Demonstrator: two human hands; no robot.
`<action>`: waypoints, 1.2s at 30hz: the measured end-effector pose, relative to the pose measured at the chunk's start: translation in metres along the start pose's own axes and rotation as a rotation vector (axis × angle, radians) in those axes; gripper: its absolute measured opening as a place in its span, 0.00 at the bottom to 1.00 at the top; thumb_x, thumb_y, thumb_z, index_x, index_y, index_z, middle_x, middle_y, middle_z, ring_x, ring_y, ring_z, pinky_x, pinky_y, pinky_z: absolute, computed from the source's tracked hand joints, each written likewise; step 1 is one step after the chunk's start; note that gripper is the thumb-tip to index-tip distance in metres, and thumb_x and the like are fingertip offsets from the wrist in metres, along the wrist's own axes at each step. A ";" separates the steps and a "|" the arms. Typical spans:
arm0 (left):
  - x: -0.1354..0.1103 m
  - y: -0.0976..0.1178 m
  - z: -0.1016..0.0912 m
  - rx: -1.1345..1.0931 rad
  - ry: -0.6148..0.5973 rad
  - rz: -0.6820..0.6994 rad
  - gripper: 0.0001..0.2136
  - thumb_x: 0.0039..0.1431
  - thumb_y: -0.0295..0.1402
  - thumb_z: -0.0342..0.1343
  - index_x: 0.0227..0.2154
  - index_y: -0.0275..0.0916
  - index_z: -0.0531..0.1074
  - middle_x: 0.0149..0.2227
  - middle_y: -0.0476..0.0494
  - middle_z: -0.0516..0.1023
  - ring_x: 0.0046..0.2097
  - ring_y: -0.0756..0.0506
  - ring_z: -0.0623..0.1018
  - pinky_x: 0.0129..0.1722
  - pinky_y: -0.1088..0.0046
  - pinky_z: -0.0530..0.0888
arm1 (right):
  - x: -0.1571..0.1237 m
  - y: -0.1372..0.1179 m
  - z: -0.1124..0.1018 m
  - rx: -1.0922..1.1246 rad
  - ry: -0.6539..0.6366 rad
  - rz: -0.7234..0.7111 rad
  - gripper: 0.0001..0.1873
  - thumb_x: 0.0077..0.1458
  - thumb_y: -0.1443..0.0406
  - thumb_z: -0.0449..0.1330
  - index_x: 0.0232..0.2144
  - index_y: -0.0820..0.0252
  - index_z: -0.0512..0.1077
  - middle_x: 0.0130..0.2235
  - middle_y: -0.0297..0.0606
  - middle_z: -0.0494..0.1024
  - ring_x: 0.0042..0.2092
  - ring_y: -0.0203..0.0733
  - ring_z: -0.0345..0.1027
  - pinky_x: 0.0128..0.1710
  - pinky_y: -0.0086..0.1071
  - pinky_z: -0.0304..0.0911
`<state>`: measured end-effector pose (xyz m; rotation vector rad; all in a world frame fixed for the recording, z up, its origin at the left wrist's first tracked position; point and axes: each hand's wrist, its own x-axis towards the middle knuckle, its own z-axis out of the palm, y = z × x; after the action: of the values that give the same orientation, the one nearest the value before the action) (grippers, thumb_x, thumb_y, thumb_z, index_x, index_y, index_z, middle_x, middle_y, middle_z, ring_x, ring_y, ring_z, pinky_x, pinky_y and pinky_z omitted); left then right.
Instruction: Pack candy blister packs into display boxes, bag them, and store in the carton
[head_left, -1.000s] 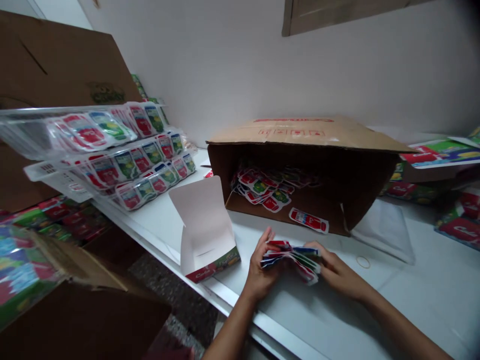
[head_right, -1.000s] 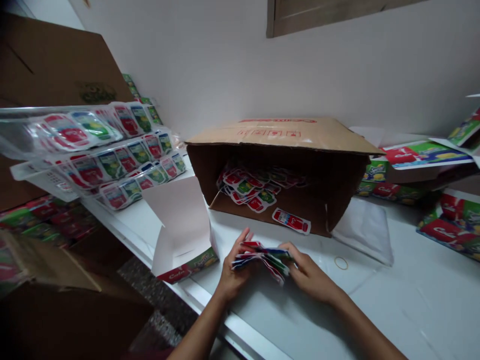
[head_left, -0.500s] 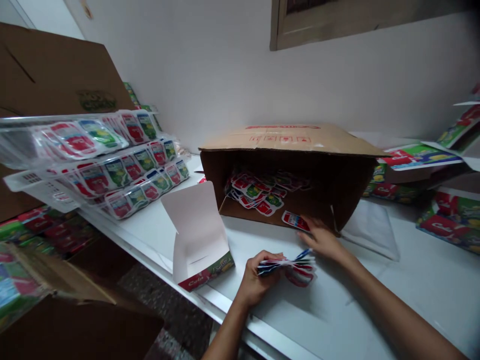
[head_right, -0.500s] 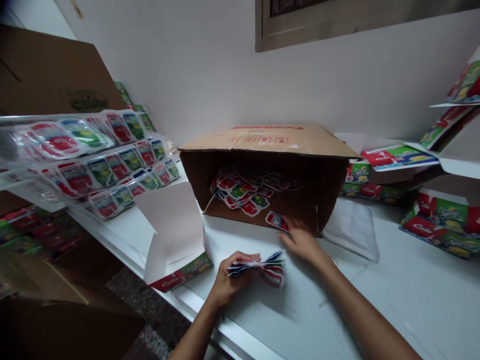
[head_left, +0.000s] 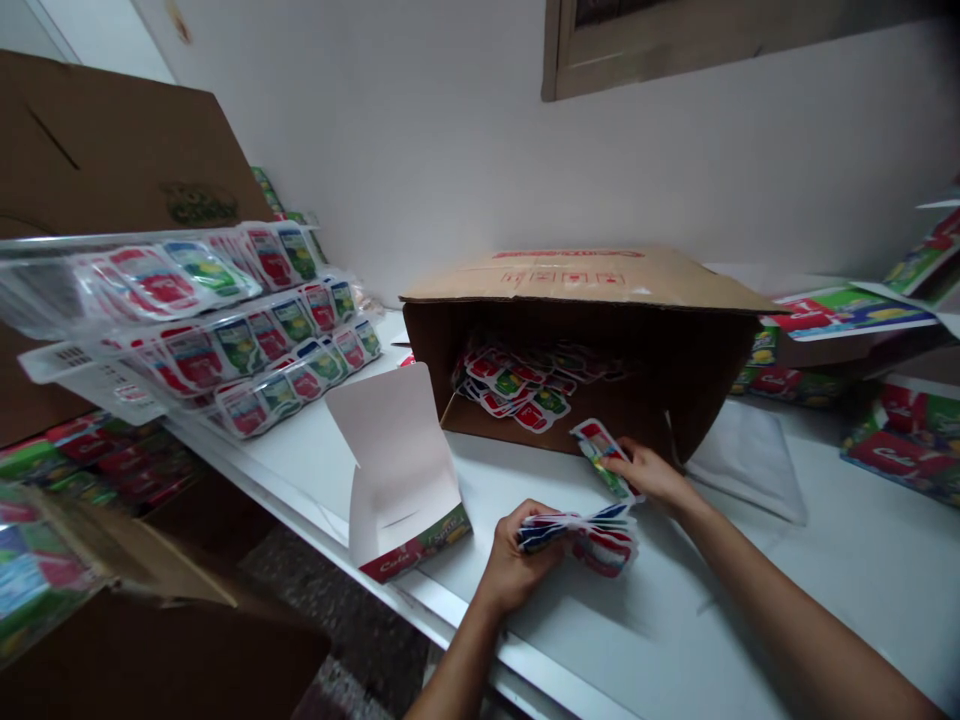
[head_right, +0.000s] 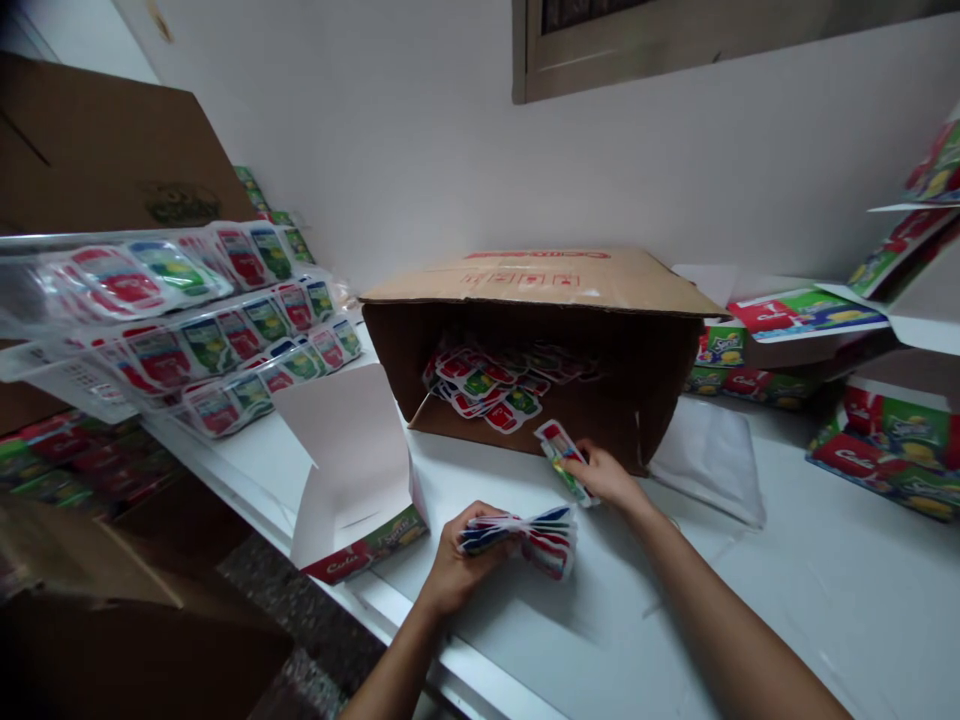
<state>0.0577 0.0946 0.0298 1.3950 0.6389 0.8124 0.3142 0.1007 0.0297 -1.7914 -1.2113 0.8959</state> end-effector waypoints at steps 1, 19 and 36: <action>0.000 0.000 0.000 -0.001 0.001 0.000 0.11 0.49 0.33 0.66 0.33 0.35 0.73 0.32 0.46 0.79 0.32 0.49 0.75 0.34 0.77 0.69 | -0.002 -0.002 0.002 0.064 -0.007 0.022 0.14 0.45 0.56 0.56 0.31 0.60 0.69 0.24 0.35 0.73 0.25 0.37 0.66 0.23 0.27 0.58; 0.001 0.000 0.001 0.028 0.040 0.024 0.12 0.49 0.37 0.65 0.33 0.35 0.72 0.28 0.48 0.76 0.30 0.49 0.73 0.32 0.75 0.69 | -0.031 -0.013 0.052 0.399 -0.042 -0.109 0.27 0.41 0.47 0.67 0.36 0.62 0.75 0.36 0.43 0.80 0.40 0.50 0.73 0.43 0.41 0.67; 0.004 -0.007 0.005 0.013 0.218 0.099 0.40 0.47 0.34 0.68 0.60 0.44 0.51 0.45 0.43 0.76 0.44 0.44 0.78 0.47 0.67 0.73 | -0.100 0.001 0.050 0.142 -0.293 -0.337 0.28 0.51 0.50 0.62 0.50 0.59 0.70 0.45 0.45 0.76 0.45 0.48 0.70 0.49 0.39 0.65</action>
<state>0.0646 0.0948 0.0236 1.3691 0.7477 1.0507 0.2416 0.0160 0.0186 -1.3226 -1.5373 1.0374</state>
